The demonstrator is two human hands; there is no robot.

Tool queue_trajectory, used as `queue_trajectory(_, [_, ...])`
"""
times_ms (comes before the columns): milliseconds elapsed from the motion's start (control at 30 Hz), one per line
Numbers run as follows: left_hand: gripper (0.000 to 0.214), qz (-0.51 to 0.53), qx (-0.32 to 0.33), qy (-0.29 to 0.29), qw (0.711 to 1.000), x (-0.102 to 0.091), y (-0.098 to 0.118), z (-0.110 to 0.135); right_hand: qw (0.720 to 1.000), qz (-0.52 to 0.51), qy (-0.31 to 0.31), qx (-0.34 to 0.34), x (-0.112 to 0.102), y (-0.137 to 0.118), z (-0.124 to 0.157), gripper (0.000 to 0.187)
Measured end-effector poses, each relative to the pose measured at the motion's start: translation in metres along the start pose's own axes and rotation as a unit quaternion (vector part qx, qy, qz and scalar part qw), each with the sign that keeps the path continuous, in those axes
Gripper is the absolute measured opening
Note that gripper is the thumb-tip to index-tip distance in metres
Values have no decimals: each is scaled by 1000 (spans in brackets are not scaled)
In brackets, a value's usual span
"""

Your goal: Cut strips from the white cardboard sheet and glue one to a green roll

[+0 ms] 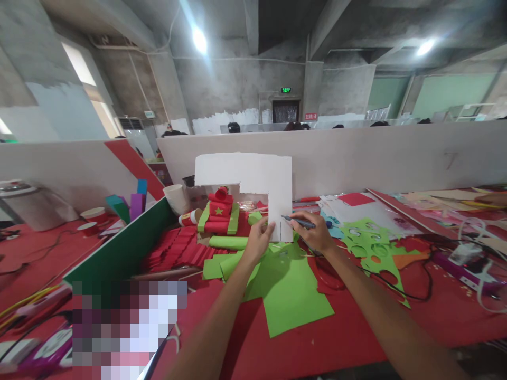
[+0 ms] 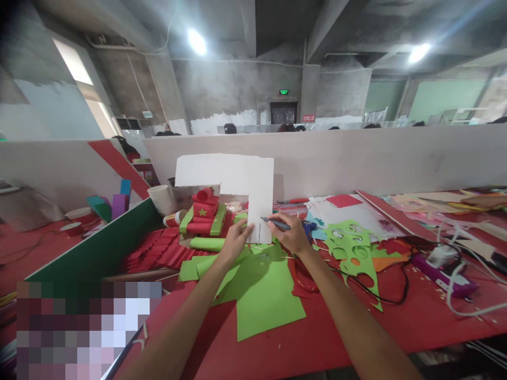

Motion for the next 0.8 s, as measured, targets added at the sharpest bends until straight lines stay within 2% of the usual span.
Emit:
queue_trajectory(333, [56, -1, -4, -6, 1000, 0, -4, -1, 1000, 20, 14, -1, -2, -1, 0, 18])
queue_trajectory(567, [50, -4, 15, 2, 1000, -1, 0, -1, 999, -2, -32, 19, 3, -1, 1, 14])
queue_trajectory(800, [51, -2, -3, -3, 1000, 0, -1, 1, 1000, -17, -2, 17, 0, 0, 0, 17])
Point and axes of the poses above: each hand's wrist, its own z-axis away from the middle knuckle, its own x-axis out of the palm, y = z × x, the point moved 6 cm from there along -z, towards the middle knuckle, and after that the axes turned 2 degrees about x, right-handed, at the moved point
